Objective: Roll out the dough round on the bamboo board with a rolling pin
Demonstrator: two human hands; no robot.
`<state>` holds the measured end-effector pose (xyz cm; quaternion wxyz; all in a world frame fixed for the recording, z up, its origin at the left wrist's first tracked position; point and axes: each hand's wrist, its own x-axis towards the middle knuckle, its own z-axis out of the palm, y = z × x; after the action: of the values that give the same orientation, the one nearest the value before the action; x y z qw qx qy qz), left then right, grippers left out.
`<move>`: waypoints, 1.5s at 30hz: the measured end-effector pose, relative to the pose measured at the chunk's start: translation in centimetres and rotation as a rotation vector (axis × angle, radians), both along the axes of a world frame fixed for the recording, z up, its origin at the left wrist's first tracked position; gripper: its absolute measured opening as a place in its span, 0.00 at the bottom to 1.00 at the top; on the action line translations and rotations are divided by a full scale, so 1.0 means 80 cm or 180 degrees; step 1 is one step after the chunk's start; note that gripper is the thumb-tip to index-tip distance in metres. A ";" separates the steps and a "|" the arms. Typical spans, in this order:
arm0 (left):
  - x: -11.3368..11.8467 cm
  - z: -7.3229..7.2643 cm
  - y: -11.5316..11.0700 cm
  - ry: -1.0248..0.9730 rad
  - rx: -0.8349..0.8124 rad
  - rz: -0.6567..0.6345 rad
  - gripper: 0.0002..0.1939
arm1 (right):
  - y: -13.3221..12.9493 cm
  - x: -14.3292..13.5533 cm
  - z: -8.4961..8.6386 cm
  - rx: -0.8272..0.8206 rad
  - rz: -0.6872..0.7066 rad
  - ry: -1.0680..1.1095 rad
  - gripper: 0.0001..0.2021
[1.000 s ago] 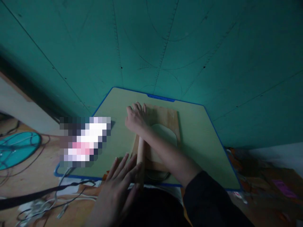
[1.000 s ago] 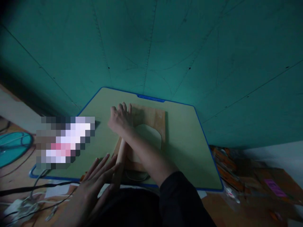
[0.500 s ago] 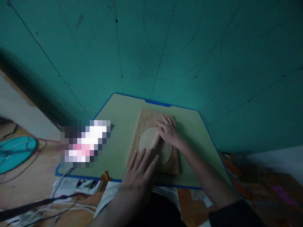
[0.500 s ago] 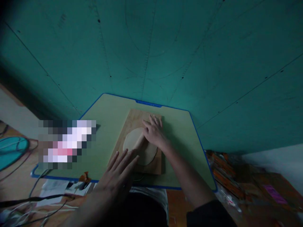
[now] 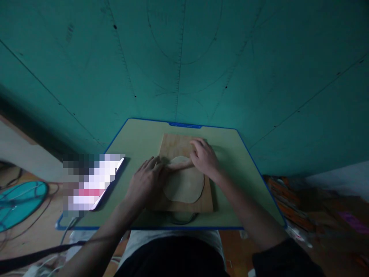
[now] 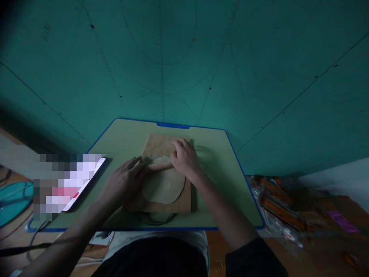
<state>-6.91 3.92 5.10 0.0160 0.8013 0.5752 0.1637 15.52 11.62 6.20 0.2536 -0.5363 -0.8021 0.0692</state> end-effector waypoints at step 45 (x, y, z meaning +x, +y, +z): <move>0.003 -0.031 -0.012 -0.0034 -0.0177 -0.0262 0.26 | -0.033 -0.033 -0.009 -0.0204 -0.0308 -0.0898 0.24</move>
<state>-6.63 2.97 2.60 0.0481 0.8227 0.5460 0.1511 12.88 8.98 5.46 0.1242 -0.5864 -0.8004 0.0064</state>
